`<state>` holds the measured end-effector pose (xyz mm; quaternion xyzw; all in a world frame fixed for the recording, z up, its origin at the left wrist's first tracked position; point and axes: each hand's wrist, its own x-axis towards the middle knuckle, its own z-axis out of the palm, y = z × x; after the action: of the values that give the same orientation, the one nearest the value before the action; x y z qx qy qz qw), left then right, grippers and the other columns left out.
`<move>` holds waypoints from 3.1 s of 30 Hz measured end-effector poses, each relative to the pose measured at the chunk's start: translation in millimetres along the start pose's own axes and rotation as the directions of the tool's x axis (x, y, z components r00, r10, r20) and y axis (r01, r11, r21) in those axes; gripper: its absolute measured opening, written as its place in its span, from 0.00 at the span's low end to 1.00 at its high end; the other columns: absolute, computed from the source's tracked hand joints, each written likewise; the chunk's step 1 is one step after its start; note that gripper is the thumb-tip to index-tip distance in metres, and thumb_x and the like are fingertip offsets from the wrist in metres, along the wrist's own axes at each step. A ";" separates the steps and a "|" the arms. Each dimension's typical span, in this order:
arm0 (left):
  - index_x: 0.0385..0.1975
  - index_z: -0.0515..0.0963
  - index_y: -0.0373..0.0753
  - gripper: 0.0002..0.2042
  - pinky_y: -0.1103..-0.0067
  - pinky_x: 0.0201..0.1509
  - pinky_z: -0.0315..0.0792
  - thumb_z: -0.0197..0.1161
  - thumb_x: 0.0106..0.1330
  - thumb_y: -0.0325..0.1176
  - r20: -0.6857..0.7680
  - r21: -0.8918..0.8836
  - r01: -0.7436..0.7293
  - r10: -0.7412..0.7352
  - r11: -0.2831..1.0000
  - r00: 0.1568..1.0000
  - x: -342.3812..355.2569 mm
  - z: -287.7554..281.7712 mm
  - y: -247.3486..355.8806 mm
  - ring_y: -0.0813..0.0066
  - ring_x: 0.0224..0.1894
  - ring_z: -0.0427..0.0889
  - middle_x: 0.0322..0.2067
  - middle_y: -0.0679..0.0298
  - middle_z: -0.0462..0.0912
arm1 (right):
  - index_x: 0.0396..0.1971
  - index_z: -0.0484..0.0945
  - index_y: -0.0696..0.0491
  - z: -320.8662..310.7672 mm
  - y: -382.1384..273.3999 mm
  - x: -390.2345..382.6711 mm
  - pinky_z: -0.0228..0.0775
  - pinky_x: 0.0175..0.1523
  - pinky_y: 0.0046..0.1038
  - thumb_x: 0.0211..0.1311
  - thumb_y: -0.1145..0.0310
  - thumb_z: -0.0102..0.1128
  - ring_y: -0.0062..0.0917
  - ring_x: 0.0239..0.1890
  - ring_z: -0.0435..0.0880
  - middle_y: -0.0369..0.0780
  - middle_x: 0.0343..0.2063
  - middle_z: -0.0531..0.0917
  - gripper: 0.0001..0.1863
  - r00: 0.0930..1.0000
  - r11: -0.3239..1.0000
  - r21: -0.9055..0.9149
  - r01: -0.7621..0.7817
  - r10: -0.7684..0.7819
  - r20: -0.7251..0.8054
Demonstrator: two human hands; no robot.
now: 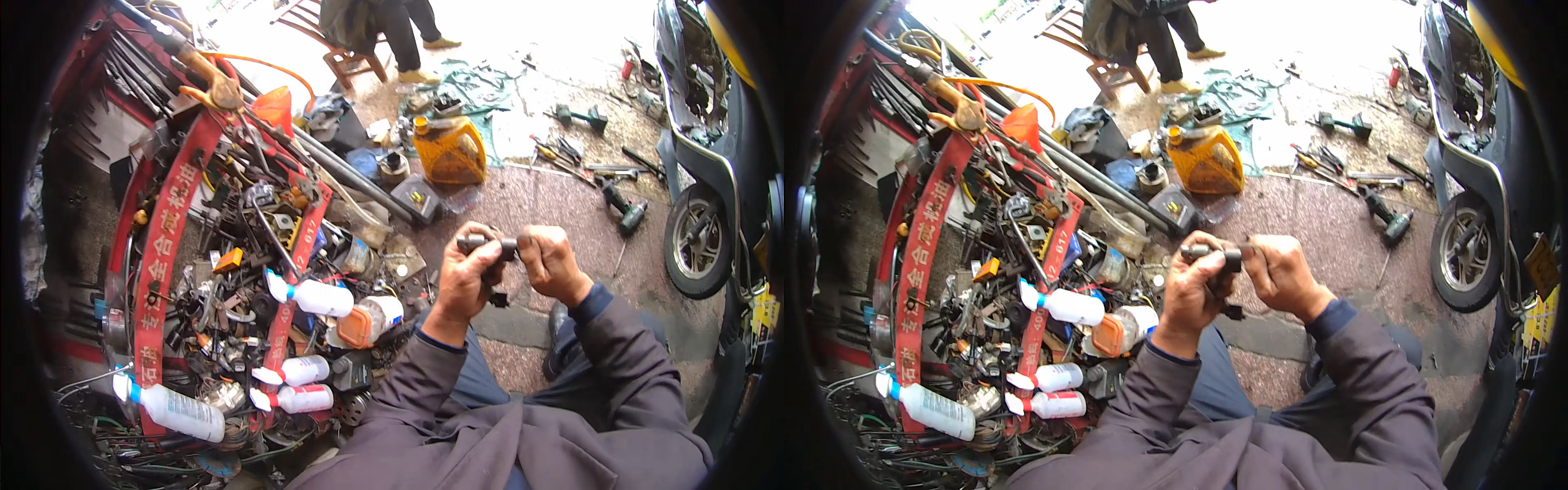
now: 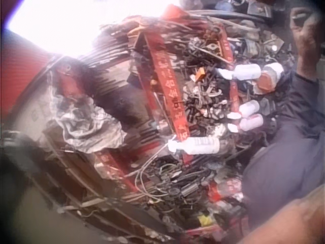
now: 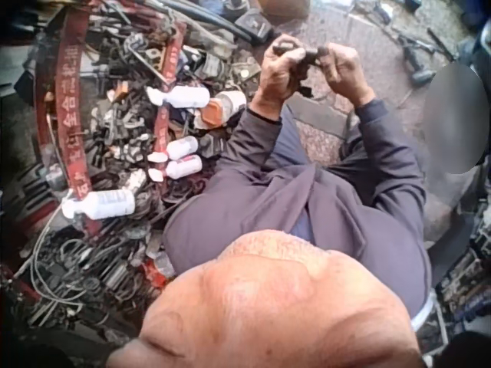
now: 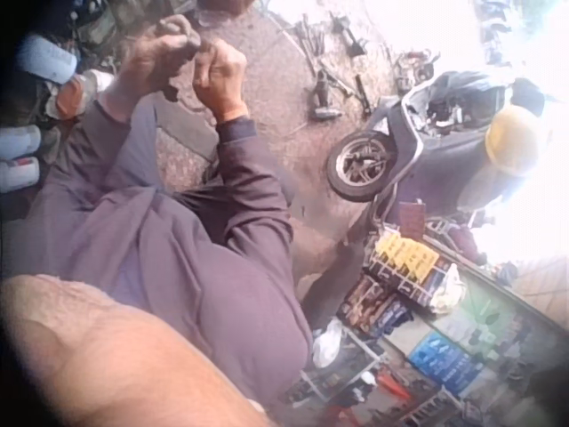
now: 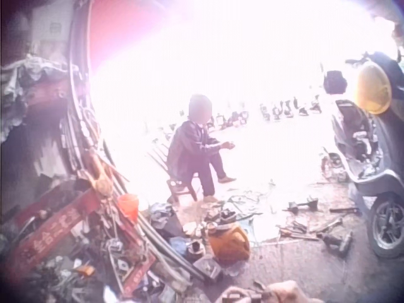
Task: The person removes a metal cover from a scooter engine, then handles and inspects several small engine components including a carburetor and a spark plug. They use a wrench to tighten a bolt on the carburetor and place the parts on a red workbench.
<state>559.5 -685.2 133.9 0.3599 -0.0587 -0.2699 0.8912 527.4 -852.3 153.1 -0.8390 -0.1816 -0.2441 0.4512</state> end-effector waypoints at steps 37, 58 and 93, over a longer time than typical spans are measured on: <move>0.45 0.74 0.37 0.12 0.84 0.24 0.66 0.63 0.64 0.21 0.018 0.071 -0.108 0.107 0.992 0.994 3.5 -6.3 0.9 0.79 0.25 0.74 0.33 0.62 0.80 | 0.29 0.77 0.58 -5.3 2.9 0.7 0.66 0.28 0.23 0.71 0.66 0.56 0.13 0.23 0.70 0.34 0.19 0.76 0.12 0.840 0.762 0.356 -0.541 0.471 0.269; 0.46 0.74 0.37 0.11 0.84 0.24 0.64 0.61 0.64 0.21 0.082 0.034 -0.042 0.039 0.999 0.996 4.0 -13.9 5.1 0.81 0.25 0.70 0.33 0.63 0.80 | 0.30 0.75 0.55 -7.6 10.4 -2.4 0.70 0.29 0.30 0.63 0.67 0.64 0.30 0.23 0.78 0.39 0.20 0.77 0.09 0.990 0.981 0.155 -0.115 0.100 0.101; 0.40 0.76 0.35 0.07 0.86 0.23 0.67 0.61 0.63 0.25 -0.016 0.221 -0.104 0.111 0.970 0.994 14.8 -14.9 4.4 0.83 0.22 0.74 0.28 0.64 0.79 | 0.43 0.72 0.57 -3.3 4.4 1.5 0.69 0.35 0.18 0.65 0.77 0.59 0.12 0.31 0.76 0.32 0.26 0.77 0.09 0.642 0.452 0.469 -0.759 0.643 0.418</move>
<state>578.5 -681.3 124.6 0.4561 -0.0951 -0.2081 0.8600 530.1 -857.3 152.6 -0.6633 0.0744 0.1135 0.7359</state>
